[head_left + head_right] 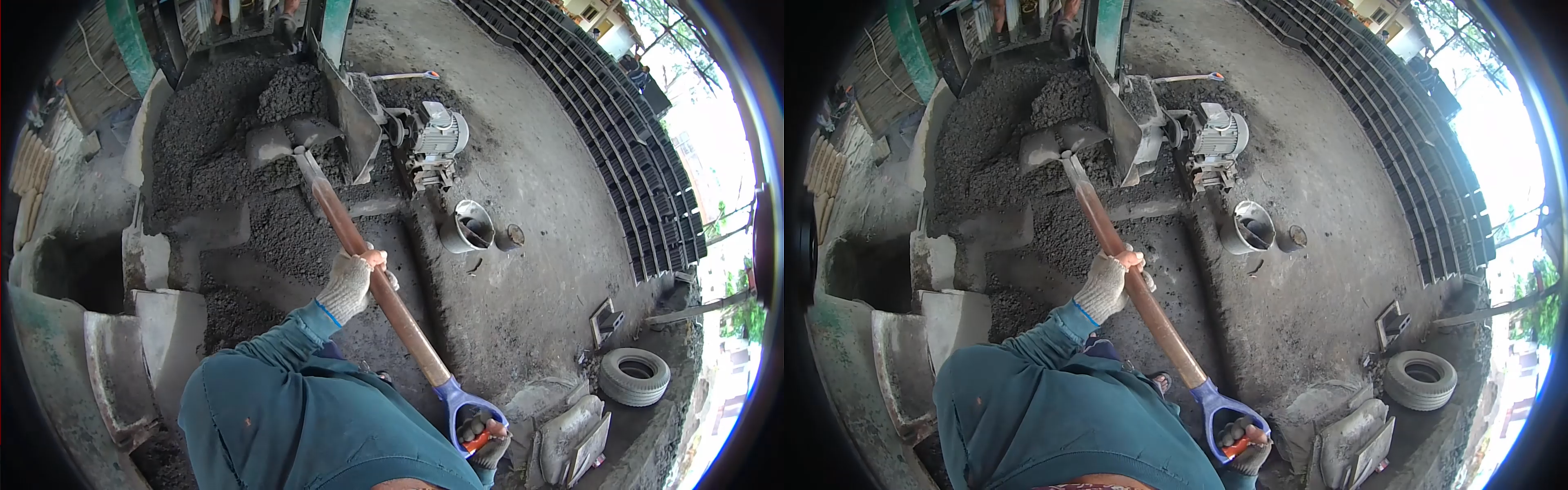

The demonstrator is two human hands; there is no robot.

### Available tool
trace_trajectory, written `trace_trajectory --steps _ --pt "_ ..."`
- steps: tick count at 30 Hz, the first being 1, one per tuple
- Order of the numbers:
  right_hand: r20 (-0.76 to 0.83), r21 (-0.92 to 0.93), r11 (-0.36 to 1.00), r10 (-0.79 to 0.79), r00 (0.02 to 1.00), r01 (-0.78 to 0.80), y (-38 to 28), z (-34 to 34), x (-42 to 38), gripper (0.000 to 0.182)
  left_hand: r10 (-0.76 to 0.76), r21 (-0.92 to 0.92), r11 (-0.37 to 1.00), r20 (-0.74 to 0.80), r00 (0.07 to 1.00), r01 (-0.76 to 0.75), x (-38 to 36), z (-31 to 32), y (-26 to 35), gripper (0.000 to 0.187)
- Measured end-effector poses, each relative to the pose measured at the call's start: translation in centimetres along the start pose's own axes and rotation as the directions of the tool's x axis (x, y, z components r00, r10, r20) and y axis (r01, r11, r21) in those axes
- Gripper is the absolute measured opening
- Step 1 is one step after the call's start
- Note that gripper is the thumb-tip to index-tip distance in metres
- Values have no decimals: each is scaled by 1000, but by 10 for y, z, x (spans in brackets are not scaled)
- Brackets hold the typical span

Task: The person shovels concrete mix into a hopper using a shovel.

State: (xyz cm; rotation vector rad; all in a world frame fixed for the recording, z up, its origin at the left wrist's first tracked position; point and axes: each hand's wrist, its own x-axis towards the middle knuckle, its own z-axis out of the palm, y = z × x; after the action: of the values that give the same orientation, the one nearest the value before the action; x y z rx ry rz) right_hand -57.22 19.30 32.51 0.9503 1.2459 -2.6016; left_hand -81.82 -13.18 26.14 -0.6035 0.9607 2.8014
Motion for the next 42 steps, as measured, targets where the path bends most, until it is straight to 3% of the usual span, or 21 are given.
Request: trace_trajectory --steps 1,2,6,10,12,13,14,16,17,19,20,21,23,25,26,27,28,30,32,37,42 --pt "-10 -1 1000 10 1000 -10 5 7 3 17 -47 11 999 5 999 47 8 -6 9 14" --pt "79 23 1000 8 997 -9 14 6 12 17 -48 14 999 25 999 47 16 -11 21 14" --pt "56 23 999 48 997 -49 43 69 37 17 -35 73 997 10 999 34 57 -36 70 10" --pt "249 105 988 86 965 -115 78 144 73 14 51 73 996 -45 998 -47 110 -61 130 9" --pt "249 -6 999 43 968 -43 95 179 94 14 161 112 981 -22 987 -158 141 -77 156 10" --pt "266 -166 986 35 963 10 93 192 99 19 184 72 981 -6 983 -183 157 -84 168 11" --pt "403 -249 958 -32 915 143 99 185 118 25 207 33 978 8 978 -207 170 -88 176 13" --pt "492 -340 907 -52 869 247 89 179 116 25 283 54 959 -74 956 -279 181 -92 176 17" --pt "462 -268 933 -95 882 241 87 163 108 24 309 28 950 36 951 -310 154 -80 163 20" --pt "352 -87 969 -186 917 230 71 116 95 22 159 -33 987 71 985 -157 97 -46 128 22" --pt "256 7 978 -202 945 207 57 78 84 22 -6 -113 993 119 993 20 71 -33 108 23" --pt "262 -289 887 -288 921 360 45 29 85 24 -39 -162 984 200 979 72 48 -26 82 22" --pt "152 -309 913 -227 962 264 34 -60 71 20 -46 -185 974 411 911 132 5 -15 41 21" --pt "170 -326 928 -132 977 182 40 -220 81 28 -57 -242 951 472 880 191 -23 -9 -2 24" --pt "-58 -553 815 -245 968 173 37 -233 63 32 -113 -243 921 580 807 304 -30 -14 -29 20" --pt "-8 -328 934 -155 988 144 39 -275 49 32 -218 -240 901 467 857 360 -54 -4 -52 16" --pt "-134 -130 992 -16 991 -1 36 -317 35 34 -290 -224 890 396 871 398 -72 -1 -71 14" --pt "-254 -105 994 -17 967 -10 26 -316 -17 32 -354 -205 839 497 792 504 -86 -11 -106 14" --pt "-295 -92 996 -38 955 11 11 -297 -58 29 -434 -208 810 416 799 549 -87 -17 -118 15" --pt "-301 -89 995 -72 951 47 -19 -244 -95 24 -390 -282 822 355 850 495 -71 -15 -79 12" --pt "-258 -134 991 -46 965 12 -40 -183 -79 20 -383 -238 847 346 856 475 -40 -15 -49 11"
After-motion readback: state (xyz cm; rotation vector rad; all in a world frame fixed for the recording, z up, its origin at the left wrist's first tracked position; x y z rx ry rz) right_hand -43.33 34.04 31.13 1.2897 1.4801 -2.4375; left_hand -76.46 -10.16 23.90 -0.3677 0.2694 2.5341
